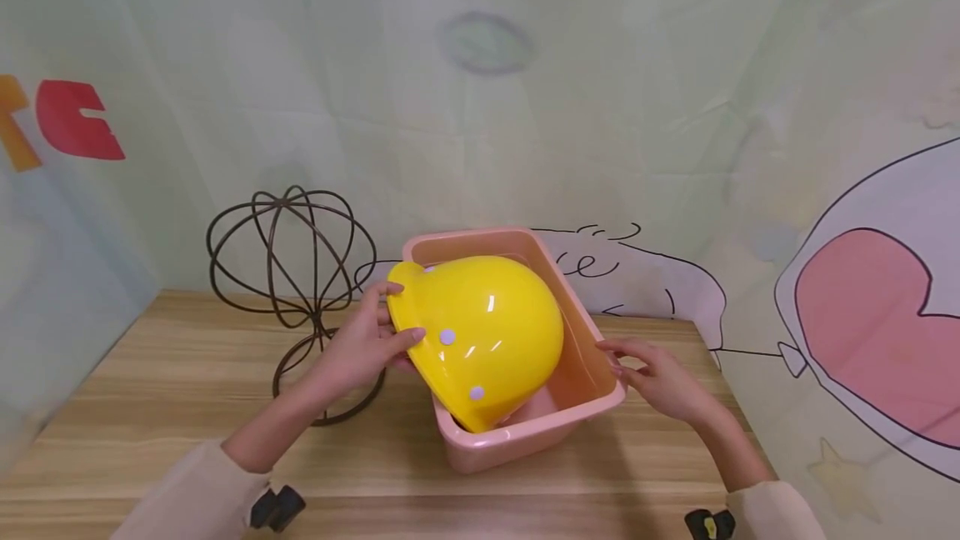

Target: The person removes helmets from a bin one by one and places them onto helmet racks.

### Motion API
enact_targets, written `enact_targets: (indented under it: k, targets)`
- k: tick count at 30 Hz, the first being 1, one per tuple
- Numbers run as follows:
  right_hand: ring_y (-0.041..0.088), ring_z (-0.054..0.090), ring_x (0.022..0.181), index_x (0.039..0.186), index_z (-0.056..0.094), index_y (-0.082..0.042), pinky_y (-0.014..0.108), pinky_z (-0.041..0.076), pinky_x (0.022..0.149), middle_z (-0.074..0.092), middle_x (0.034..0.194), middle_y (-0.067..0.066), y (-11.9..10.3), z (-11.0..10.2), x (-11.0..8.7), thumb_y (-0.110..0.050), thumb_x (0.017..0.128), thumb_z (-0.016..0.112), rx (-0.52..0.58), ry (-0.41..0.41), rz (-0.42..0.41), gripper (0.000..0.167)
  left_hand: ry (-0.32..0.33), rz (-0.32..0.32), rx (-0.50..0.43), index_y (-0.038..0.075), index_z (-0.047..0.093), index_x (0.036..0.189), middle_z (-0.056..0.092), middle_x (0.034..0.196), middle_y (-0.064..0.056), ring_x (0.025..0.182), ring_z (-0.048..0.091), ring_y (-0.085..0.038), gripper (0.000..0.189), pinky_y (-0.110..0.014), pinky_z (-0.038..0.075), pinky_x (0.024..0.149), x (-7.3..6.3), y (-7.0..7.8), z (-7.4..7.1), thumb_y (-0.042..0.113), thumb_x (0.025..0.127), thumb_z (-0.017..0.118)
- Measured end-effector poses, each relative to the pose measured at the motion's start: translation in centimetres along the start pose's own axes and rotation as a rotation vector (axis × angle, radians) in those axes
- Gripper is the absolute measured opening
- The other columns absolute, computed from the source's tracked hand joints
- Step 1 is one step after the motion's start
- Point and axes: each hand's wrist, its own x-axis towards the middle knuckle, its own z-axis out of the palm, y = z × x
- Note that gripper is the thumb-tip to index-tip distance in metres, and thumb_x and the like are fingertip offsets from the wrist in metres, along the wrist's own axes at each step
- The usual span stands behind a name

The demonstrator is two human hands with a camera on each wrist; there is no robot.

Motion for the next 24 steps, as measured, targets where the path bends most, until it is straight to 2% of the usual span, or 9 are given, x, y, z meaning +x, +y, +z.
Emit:
enact_targets:
  k: [9, 13, 17, 21, 24]
  targets:
    - [0.04, 0.05, 0.11, 0.125, 0.054, -0.004, 0.033, 0.055, 0.074, 0.051, 0.126, 0.022, 0.07, 0.07, 0.02, 0.004, 0.087, 0.055, 0.018, -0.001, 0.022, 0.039, 0.019, -0.018, -0.068, 0.009, 0.002, 0.144, 0.06, 0.098, -0.019, 0.063, 0.064, -0.023, 0.083, -0.034, 0.057, 0.06, -0.4, -0.02, 0.14, 0.002, 0.086, 0.061]
    - [0.04, 0.05, 0.11, 0.126, 0.053, -0.003, 0.033, 0.055, 0.074, 0.05, 0.126, 0.023, -0.15, -0.01, 0.01, 0.003, 0.088, 0.054, 0.027, -0.007, 0.023, 0.038, 0.016, -0.03, -0.106, 0.008, 0.007, 0.143, 0.061, 0.096, -0.02, 0.064, 0.064, -0.024, 0.079, -0.038, 0.057, 0.062, -0.51, -0.03, 0.24, 0.002, 0.086, 0.061]
    - [0.04, 0.05, 0.11, 0.126, 0.053, -0.002, 0.033, 0.055, 0.074, 0.05, 0.127, 0.023, -0.36, -0.07, -0.06, 0.003, 0.088, 0.054, 0.034, -0.008, 0.019, 0.039, 0.013, -0.068, -0.131, 0.008, 0.014, 0.14, 0.059, 0.098, -0.021, 0.068, 0.065, -0.023, 0.071, -0.037, 0.057, 0.064, -0.51, -0.1, 0.27, 0.003, 0.086, 0.061]
    - [0.04, 0.05, 0.11, 0.126, 0.053, -0.002, 0.035, 0.055, 0.074, 0.05, 0.126, 0.022, -0.31, -0.05, -0.06, 0.004, 0.087, 0.055, 0.022, -0.002, 0.009, 0.039, 0.015, -0.105, -0.152, 0.009, 0.016, 0.138, 0.055, 0.101, -0.022, 0.071, 0.065, -0.023, 0.068, -0.036, 0.057, 0.066, -0.49, -0.19, 0.29, 0.004, 0.087, 0.06]
    - [0.04, 0.05, 0.11, 0.125, 0.053, -0.002, 0.035, 0.055, 0.074, 0.051, 0.126, 0.022, -0.22, -0.02, -0.06, 0.005, 0.087, 0.055, 0.017, -0.003, 0.001, 0.039, 0.009, -0.109, -0.183, 0.01, 0.015, 0.137, 0.054, 0.102, -0.023, 0.071, 0.065, -0.024, 0.066, -0.036, 0.057, 0.066, -0.5, -0.27, 0.34, 0.003, 0.088, 0.059]
